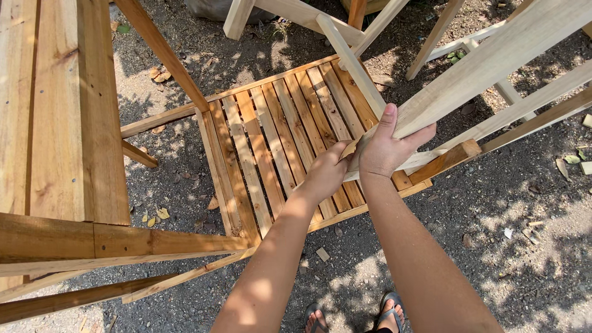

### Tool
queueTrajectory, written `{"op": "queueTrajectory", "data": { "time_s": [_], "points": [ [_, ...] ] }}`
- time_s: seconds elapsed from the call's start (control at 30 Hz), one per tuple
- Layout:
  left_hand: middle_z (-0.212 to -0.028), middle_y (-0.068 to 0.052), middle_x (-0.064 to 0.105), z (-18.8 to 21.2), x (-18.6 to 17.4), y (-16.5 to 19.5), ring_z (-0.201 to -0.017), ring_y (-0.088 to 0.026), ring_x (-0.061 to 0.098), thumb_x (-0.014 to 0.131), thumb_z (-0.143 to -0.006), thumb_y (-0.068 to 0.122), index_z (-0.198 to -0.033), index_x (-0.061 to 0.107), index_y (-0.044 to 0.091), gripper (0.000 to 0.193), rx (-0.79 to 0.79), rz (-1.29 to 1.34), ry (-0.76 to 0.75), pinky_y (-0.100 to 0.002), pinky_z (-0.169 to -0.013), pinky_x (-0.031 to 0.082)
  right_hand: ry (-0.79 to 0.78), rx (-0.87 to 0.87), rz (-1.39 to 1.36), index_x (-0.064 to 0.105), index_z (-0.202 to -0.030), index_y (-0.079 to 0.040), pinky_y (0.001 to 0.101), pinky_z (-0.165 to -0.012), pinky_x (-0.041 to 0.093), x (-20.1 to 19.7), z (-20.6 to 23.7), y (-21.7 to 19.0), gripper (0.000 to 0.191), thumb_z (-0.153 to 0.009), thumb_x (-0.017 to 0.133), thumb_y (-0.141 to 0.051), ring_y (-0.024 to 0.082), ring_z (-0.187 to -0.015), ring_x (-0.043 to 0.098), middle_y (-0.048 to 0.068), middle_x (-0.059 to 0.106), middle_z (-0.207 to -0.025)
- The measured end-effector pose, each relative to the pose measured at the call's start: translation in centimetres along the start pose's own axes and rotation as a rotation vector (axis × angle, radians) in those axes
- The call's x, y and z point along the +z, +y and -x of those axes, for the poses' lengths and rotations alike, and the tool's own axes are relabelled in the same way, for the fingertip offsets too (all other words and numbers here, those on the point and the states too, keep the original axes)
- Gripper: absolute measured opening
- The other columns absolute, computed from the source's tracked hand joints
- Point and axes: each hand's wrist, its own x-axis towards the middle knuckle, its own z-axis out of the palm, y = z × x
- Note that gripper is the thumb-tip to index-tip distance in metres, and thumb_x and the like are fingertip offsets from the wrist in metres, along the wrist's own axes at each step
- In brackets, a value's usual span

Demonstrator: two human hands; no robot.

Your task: The person sands a wooden chair frame with sheets of sandpaper, rubbing the legs, rails and edges by hand. They reposition the frame and work over different surfaces, then run their hands over the sanded wood at the end.

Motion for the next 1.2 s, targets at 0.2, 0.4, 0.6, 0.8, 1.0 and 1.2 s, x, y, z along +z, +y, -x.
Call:
{"op": "queueTrajectory", "data": {
  "time_s": [0.2,0.4,0.6,0.8,1.0,1.2],
  "points": [
    [-0.132,-0.020,0.062,4.3,-3.2,-2.1,-0.118,-0.035,0.065,0.042,-0.111,0.037,-0.146,0.048,0.015,0.042,-0.571,-0.092,-0.133,-0.046,-0.098,0.052,-0.019,-0.042,-0.054,0.012,-0.155,0.004,0.0431,-0.118,0.047,0.1,0.1,0.0,0.089,-0.106,0.069,-0.044,0.037,-0.141,0.050,0.028,0.042,-0.149],
    [-0.117,-0.025,0.069,0.2,-0.9,0.5,-0.111,-0.035,0.069,0.053,-0.103,0.019,-0.138,0.051,0.006,0.038,-0.135,-0.149,-0.107,-0.046,-0.097,0.052,-0.001,-0.010,-0.004,0.012,-0.155,0.003,0.0425,-0.114,0.049,0.3,0.1,-0.1,0.090,-0.103,0.068,-0.045,0.036,-0.137,0.053,0.028,0.043,-0.147],
    [-0.092,-0.024,0.073,2.8,-2.0,-0.3,-0.084,-0.036,0.071,0.046,-0.107,0.031,-0.125,0.065,0.007,0.035,-0.345,-0.057,-0.104,-0.049,-0.077,0.053,-0.039,-0.054,-0.022,0.014,-0.156,0.003,0.0431,-0.116,0.049,-0.1,0.2,-0.3,0.087,-0.107,0.066,-0.046,0.037,-0.139,0.053,0.029,0.044,-0.147],
    [-0.091,-0.021,0.073,2.4,-2.9,0.7,-0.087,-0.034,0.072,0.038,-0.106,0.052,-0.122,0.066,0.005,0.057,-0.339,-0.088,-0.065,-0.049,-0.084,0.053,-0.026,-0.030,-0.003,0.014,-0.154,0.004,0.0427,-0.114,0.050,0.0,0.2,0.0,0.088,-0.105,0.067,-0.048,0.036,-0.137,0.053,0.028,0.044,-0.145],
    [-0.115,-0.026,0.073,-1.5,0.1,2.5,-0.110,-0.038,0.069,0.039,-0.104,0.051,-0.137,0.063,0.003,0.063,-0.056,-0.010,0.059,-0.046,-0.098,0.051,0.004,-0.029,0.013,0.021,-0.152,0.004,0.0433,-0.112,0.048,0.2,0.3,0.1,0.085,-0.103,0.069,-0.046,0.036,-0.133,0.056,0.027,0.047,-0.143],
    [-0.119,-0.019,0.072,4.6,-3.8,-2.0,-0.110,-0.032,0.068,0.037,-0.102,0.054,-0.139,0.061,0.010,0.063,-0.407,0.030,0.028,-0.044,-0.098,0.049,-0.040,-0.068,-0.048,0.019,-0.153,0.004,0.0435,-0.117,0.046,-0.1,0.6,-0.2,0.084,-0.106,0.068,-0.045,0.036,-0.139,0.051,0.026,0.043,-0.146]
  ]
}}
